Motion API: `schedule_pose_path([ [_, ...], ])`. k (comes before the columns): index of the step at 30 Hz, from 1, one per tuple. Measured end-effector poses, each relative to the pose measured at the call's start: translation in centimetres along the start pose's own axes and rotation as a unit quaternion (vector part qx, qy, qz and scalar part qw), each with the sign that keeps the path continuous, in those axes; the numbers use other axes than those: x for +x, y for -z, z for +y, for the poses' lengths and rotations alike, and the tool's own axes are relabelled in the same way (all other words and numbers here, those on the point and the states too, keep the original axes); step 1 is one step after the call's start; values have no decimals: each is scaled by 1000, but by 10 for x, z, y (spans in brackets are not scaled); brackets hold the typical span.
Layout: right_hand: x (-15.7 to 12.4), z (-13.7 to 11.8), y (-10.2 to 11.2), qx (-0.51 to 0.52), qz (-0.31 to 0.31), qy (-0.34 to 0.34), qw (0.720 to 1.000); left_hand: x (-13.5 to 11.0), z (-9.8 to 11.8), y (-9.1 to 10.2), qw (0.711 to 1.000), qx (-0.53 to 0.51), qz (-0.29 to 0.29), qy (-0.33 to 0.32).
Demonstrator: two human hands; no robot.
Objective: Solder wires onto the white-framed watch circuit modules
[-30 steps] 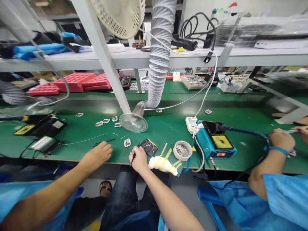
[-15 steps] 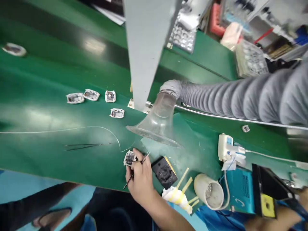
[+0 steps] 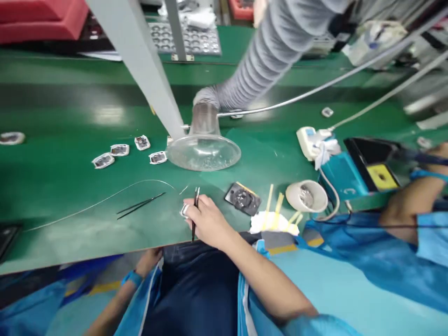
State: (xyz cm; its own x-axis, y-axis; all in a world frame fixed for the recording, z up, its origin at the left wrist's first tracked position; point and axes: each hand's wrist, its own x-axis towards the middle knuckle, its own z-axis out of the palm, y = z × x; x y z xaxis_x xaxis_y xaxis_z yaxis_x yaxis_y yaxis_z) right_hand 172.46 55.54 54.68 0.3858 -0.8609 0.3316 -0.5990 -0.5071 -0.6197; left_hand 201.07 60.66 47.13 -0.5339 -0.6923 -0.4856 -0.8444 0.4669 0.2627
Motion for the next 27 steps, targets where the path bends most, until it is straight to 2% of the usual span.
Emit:
schedule_pose_path([
  [3,-17,2,12,75,38,35,996,-29,4,4,999,-25,11,36],
  [6,-34,4,25,133,141,-16,981,-48,26,28,994,-82,74,24],
  [7,-38,4,30,143,166,-33,975,-50,36,40,987,-108,120,13],
  [8,-41,5,34,149,181,-47,971,-48,46,53,970,-145,196,-7],
  [10,-44,6,40,155,194,-62,967,-36,66,79,912,-184,361,-59],
  [11,-45,7,42,161,198,-70,964,-27,74,90,886,-179,421,-83],
  [13,-45,9,42,178,202,-84,959,-7,84,106,860,-154,472,-118],
  [15,-45,11,39,198,201,-94,955,11,89,113,860,-141,472,-136],
  [18,-47,14,35,221,201,-113,948,26,88,112,865,-141,454,-158],
  [22,-50,16,39,224,205,-152,940,29,87,107,870,-157,435,-170],
  [27,-50,10,43,235,190,-190,934,28,87,112,876,-189,414,-162],
])
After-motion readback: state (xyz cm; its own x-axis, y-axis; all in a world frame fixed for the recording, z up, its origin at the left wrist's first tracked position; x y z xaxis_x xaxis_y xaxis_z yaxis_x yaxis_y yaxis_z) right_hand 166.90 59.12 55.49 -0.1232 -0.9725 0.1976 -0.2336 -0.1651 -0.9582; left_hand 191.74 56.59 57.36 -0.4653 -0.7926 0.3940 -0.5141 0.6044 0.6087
